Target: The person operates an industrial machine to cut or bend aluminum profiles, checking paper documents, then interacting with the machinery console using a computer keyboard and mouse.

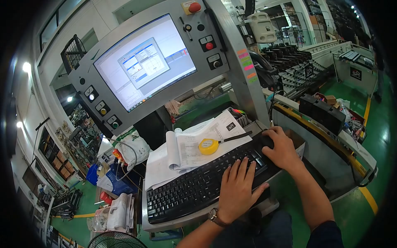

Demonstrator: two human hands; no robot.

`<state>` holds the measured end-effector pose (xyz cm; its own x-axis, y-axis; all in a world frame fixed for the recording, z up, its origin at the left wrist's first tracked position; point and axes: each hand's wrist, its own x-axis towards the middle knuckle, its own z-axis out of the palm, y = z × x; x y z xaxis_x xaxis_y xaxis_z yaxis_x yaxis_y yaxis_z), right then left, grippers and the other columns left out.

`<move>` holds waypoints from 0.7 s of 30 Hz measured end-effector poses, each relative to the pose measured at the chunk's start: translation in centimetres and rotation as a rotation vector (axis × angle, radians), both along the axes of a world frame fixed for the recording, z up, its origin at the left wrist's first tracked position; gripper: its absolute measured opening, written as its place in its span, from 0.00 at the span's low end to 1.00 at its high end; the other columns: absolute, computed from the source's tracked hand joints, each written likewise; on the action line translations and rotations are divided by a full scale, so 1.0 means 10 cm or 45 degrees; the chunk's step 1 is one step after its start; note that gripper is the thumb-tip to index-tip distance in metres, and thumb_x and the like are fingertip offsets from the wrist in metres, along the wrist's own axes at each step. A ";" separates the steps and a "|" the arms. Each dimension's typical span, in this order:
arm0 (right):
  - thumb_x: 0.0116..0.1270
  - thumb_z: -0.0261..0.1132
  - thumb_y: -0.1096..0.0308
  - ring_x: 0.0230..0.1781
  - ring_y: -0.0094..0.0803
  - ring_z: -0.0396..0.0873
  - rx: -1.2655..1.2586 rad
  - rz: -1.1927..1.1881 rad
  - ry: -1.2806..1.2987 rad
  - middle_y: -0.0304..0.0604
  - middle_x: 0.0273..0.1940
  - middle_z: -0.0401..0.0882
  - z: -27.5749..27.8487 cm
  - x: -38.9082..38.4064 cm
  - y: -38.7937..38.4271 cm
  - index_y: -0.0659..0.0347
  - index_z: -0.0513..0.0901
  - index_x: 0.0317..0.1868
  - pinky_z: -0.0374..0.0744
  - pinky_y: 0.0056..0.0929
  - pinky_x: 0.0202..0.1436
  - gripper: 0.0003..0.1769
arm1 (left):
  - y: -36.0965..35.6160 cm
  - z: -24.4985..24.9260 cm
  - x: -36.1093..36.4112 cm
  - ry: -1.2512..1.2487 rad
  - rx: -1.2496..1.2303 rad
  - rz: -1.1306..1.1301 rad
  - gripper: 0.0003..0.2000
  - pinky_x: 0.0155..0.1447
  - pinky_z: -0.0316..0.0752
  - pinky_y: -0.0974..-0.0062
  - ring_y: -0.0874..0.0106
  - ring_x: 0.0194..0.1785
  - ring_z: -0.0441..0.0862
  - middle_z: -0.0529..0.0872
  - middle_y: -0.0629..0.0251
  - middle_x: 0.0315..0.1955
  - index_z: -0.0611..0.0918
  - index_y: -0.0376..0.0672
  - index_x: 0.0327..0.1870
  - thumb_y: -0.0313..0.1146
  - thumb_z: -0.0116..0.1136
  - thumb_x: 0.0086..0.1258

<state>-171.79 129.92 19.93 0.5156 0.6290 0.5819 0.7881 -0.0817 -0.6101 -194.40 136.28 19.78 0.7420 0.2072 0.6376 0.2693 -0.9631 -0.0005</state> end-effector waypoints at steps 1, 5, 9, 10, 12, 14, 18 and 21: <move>0.64 0.73 0.64 0.67 0.62 0.85 0.003 0.002 0.001 0.54 0.71 0.81 -0.01 0.00 0.00 0.58 0.88 0.65 0.84 0.53 0.71 0.27 | 0.00 0.00 0.00 0.000 0.000 0.002 0.38 0.82 0.72 0.44 0.46 0.79 0.79 0.84 0.45 0.76 0.83 0.36 0.76 0.60 0.71 0.78; 0.64 0.73 0.64 0.67 0.62 0.86 -0.006 -0.003 0.002 0.54 0.71 0.81 -0.02 0.02 0.01 0.57 0.87 0.65 0.84 0.53 0.72 0.28 | 0.00 -0.01 0.00 -0.009 0.003 0.000 0.38 0.82 0.72 0.44 0.46 0.79 0.79 0.83 0.45 0.76 0.83 0.36 0.76 0.60 0.70 0.78; 0.64 0.73 0.64 0.67 0.62 0.86 -0.018 -0.009 0.006 0.54 0.72 0.81 -0.02 0.02 0.01 0.57 0.88 0.65 0.84 0.53 0.72 0.28 | 0.00 -0.02 0.00 -0.003 0.006 0.001 0.38 0.82 0.72 0.44 0.46 0.79 0.79 0.83 0.45 0.76 0.83 0.36 0.76 0.61 0.70 0.79; 0.64 0.73 0.64 0.67 0.62 0.86 -0.025 -0.012 0.012 0.54 0.72 0.81 -0.01 0.02 0.01 0.57 0.88 0.65 0.84 0.53 0.73 0.28 | 0.01 -0.02 0.00 -0.003 0.006 0.001 0.38 0.82 0.72 0.44 0.46 0.79 0.79 0.83 0.45 0.76 0.83 0.36 0.76 0.61 0.69 0.79; 0.64 0.74 0.64 0.68 0.62 0.86 -0.030 -0.005 0.026 0.54 0.72 0.80 0.01 0.00 0.00 0.57 0.88 0.66 0.84 0.53 0.73 0.28 | 0.01 -0.02 0.00 0.006 0.003 0.002 0.38 0.82 0.72 0.44 0.46 0.79 0.79 0.83 0.45 0.76 0.83 0.36 0.76 0.61 0.69 0.79; 0.64 0.74 0.63 0.68 0.62 0.86 -0.034 -0.004 0.031 0.54 0.72 0.80 0.02 -0.01 0.00 0.57 0.88 0.66 0.84 0.53 0.73 0.28 | 0.01 -0.02 0.00 0.008 0.003 0.002 0.38 0.82 0.72 0.44 0.46 0.79 0.79 0.83 0.45 0.76 0.83 0.36 0.76 0.61 0.69 0.80; 0.64 0.74 0.63 0.68 0.61 0.86 -0.038 -0.013 0.021 0.54 0.72 0.80 0.01 0.00 0.00 0.57 0.88 0.66 0.84 0.53 0.73 0.29 | 0.01 -0.02 0.00 0.002 0.004 0.002 0.38 0.83 0.71 0.44 0.46 0.79 0.78 0.83 0.45 0.76 0.83 0.36 0.76 0.61 0.69 0.80; 0.64 0.74 0.64 0.67 0.61 0.86 -0.033 -0.011 0.009 0.54 0.72 0.81 0.00 0.01 0.00 0.57 0.88 0.66 0.84 0.53 0.73 0.29 | 0.01 -0.02 0.00 0.000 0.009 0.000 0.38 0.83 0.71 0.44 0.46 0.79 0.79 0.83 0.45 0.76 0.83 0.36 0.76 0.61 0.69 0.80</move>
<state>-171.70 129.96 19.93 0.5247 0.6393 0.5621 0.7832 -0.1038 -0.6130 -194.42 136.40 19.54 0.7417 0.2029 0.6393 0.2695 -0.9630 -0.0070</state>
